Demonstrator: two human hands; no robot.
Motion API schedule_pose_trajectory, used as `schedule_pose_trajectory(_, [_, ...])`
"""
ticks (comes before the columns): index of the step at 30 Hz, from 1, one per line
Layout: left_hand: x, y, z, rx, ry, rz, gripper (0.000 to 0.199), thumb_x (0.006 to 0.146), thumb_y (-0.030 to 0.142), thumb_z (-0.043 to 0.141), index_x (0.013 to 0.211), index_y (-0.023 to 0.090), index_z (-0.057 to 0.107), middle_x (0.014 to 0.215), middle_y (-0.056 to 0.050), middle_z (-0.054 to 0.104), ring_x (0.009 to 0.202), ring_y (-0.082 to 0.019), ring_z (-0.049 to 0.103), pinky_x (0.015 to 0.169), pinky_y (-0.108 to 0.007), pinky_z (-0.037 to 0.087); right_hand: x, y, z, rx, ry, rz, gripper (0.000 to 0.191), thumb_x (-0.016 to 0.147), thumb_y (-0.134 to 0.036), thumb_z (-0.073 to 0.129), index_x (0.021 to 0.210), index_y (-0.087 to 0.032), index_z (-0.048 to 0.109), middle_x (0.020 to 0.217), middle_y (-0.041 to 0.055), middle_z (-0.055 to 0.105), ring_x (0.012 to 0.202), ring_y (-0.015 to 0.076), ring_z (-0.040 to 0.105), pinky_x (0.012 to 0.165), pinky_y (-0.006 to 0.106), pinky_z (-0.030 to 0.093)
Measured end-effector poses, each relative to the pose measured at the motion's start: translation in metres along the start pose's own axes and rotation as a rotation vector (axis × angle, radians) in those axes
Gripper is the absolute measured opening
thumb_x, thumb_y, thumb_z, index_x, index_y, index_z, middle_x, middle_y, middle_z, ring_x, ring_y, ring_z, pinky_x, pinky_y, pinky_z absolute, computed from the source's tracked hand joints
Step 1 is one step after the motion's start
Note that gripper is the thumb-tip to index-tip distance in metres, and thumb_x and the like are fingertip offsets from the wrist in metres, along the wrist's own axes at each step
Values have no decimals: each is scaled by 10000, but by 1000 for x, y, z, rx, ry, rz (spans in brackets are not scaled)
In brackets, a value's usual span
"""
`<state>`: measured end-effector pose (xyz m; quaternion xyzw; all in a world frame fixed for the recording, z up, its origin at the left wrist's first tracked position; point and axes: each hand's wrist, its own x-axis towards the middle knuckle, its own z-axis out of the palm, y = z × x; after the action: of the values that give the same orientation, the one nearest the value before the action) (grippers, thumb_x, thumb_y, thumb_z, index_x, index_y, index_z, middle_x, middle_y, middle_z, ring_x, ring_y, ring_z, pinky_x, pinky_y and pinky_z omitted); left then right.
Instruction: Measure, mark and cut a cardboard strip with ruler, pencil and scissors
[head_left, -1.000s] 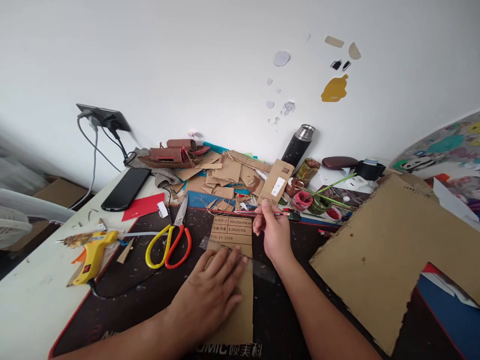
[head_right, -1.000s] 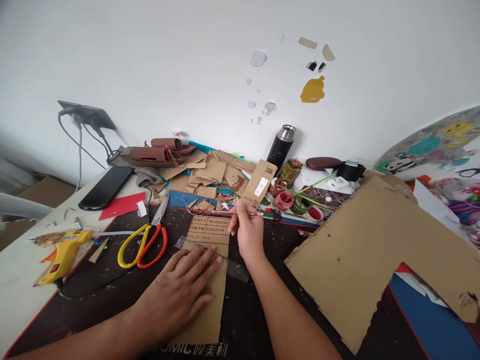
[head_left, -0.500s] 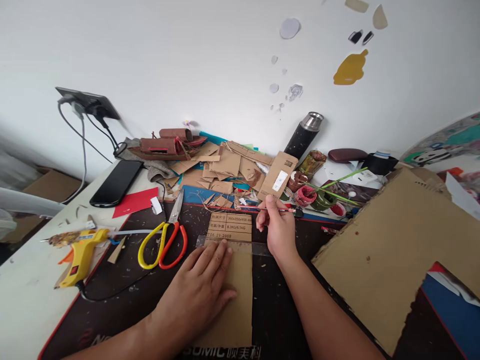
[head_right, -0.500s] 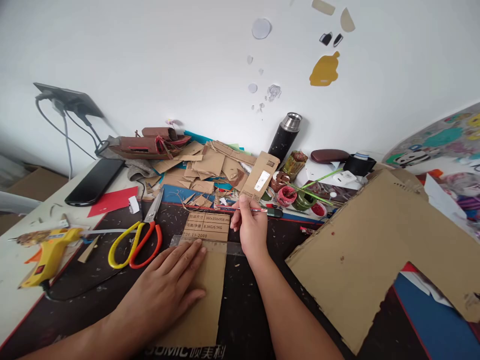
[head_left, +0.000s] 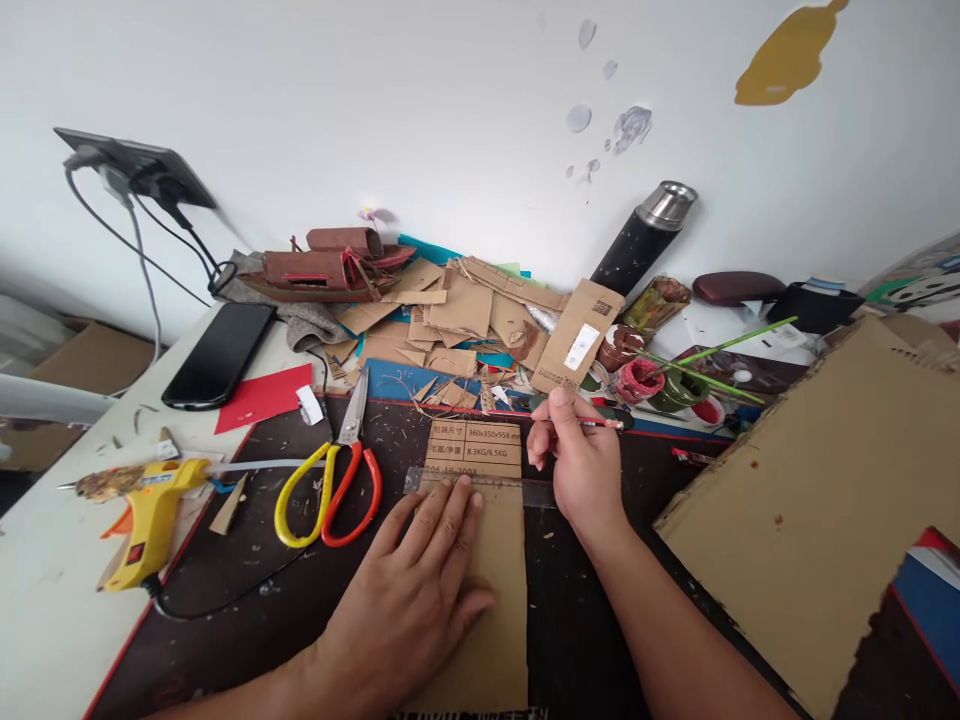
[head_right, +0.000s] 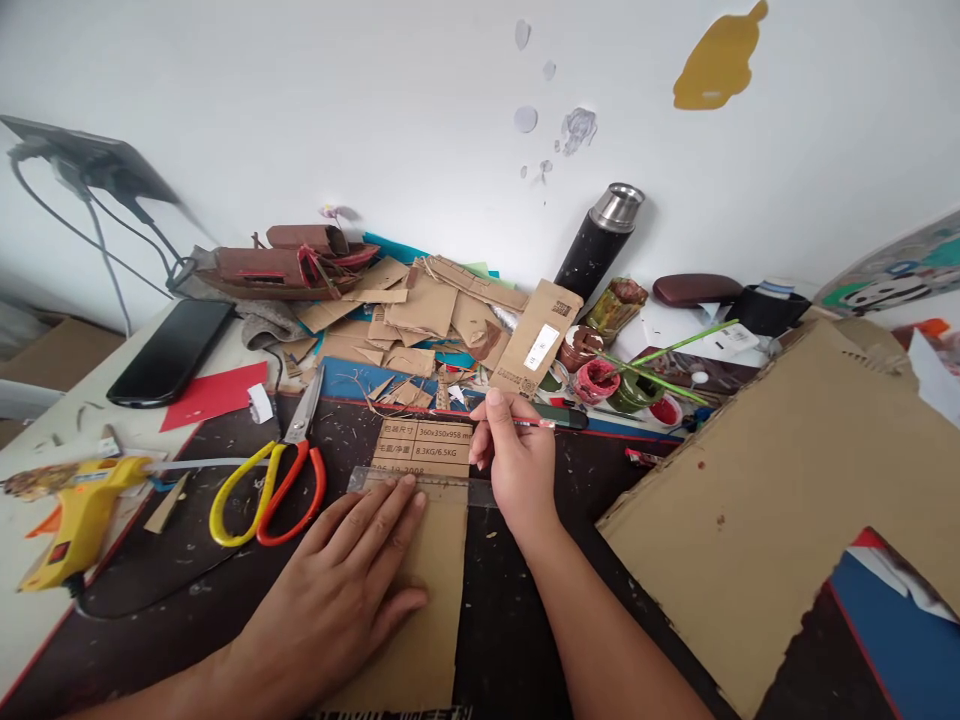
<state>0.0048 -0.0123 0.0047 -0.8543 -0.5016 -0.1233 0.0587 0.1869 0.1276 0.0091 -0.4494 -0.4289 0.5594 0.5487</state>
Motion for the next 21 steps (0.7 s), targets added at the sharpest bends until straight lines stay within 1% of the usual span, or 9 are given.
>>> schedule_pose_trajectory(3, [1, 1, -1, -33, -7, -52, 701, 1148, 630, 386, 1506, 95, 663, 1600, -152, 632, 1397, -320, 600, 1169, -492, 375, -4, -2, 3, 0, -11, -2, 474, 963, -636, 781, 788, -202, 711, 503, -43, 571, 415, 112, 524, 402, 211, 408])
schedule_pose_trajectory(9, [3, 0, -2, -11, -1, -23, 690, 1182, 567, 299, 1504, 72, 657, 1597, -164, 631, 1398, -313, 595, 1174, -491, 368, -7, -5, 6, -35, -45, 8, 501, 952, -661, 780, 773, -199, 709, 489, -31, 588, 416, 118, 537, 412, 211, 414])
schedule_pose_trajectory(16, [2, -1, -3, -8, -6, -11, 693, 1184, 561, 292, 1517, 58, 632, 1611, -174, 615, 1417, -320, 582, 1189, -500, 353, -9, -6, 6, -46, -66, 6, 487, 980, -640, 761, 782, -198, 706, 500, -32, 588, 432, 115, 538, 426, 207, 416])
schedule_pose_trajectory(21, [3, 1, -4, 0, 9, -16, 663, 1192, 530, 285, 1484, 67, 658, 1579, -164, 648, 1385, -308, 594, 1157, -493, 367, -11, -7, 8, -44, -68, 7, 477, 984, -625, 767, 782, -197, 708, 501, -33, 589, 433, 113, 543, 432, 205, 420])
